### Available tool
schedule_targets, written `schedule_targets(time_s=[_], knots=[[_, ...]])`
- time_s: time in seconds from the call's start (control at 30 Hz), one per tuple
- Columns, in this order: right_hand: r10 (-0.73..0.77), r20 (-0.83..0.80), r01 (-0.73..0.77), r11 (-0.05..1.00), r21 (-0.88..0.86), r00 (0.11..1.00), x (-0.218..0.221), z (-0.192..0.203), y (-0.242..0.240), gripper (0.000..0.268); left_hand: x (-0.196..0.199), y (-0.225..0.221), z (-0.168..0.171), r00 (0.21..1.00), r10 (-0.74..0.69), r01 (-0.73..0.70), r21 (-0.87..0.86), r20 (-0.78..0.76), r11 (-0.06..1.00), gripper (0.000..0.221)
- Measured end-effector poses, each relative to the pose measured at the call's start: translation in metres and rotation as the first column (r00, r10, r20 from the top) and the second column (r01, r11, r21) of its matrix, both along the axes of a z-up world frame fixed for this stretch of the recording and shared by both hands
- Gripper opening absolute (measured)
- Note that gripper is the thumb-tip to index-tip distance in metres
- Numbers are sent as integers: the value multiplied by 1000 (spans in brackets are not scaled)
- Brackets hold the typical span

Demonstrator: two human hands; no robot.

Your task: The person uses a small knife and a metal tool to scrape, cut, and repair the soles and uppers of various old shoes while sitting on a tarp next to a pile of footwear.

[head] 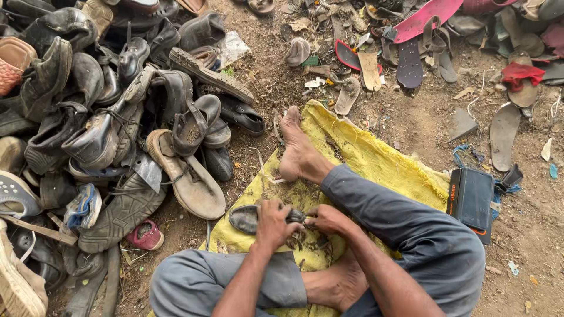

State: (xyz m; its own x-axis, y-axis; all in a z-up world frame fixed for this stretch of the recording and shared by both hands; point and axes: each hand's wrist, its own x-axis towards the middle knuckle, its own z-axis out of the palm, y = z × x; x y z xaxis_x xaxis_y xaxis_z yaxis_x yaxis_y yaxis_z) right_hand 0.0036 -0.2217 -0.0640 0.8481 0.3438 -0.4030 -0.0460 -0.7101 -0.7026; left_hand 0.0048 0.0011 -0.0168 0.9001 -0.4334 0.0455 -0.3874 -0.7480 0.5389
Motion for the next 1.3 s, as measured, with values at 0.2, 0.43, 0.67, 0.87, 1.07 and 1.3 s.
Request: schedule_targets(time_s=[0.2,0.43,0.67,0.87,1.07,1.3], knots=[[-144,-199,113,981,-160,969,-33,19,0,38,10,-2,-26,991,134,-130,-214,4,968,52],[-259,-151,258,966,-24,954,-44,9,23,38,12,-4,-14,1000,1,-4,-100,-29,995,51],[-305,-44,299,948,-108,951,-70,28,28,38,13,-9,-28,974,226,-228,-180,-31,957,40],[-461,-28,456,884,-101,887,-49,13,54,35,27,-13,-45,965,255,-260,-254,-51,932,43],[-505,22,505,860,-67,863,-90,-8,66,34,35,-10,-70,936,348,-341,-353,-47,871,43],[-574,-14,568,814,-122,819,-13,-1,73,35,57,-45,-98,742,670,-634,-359,-30,685,47]])
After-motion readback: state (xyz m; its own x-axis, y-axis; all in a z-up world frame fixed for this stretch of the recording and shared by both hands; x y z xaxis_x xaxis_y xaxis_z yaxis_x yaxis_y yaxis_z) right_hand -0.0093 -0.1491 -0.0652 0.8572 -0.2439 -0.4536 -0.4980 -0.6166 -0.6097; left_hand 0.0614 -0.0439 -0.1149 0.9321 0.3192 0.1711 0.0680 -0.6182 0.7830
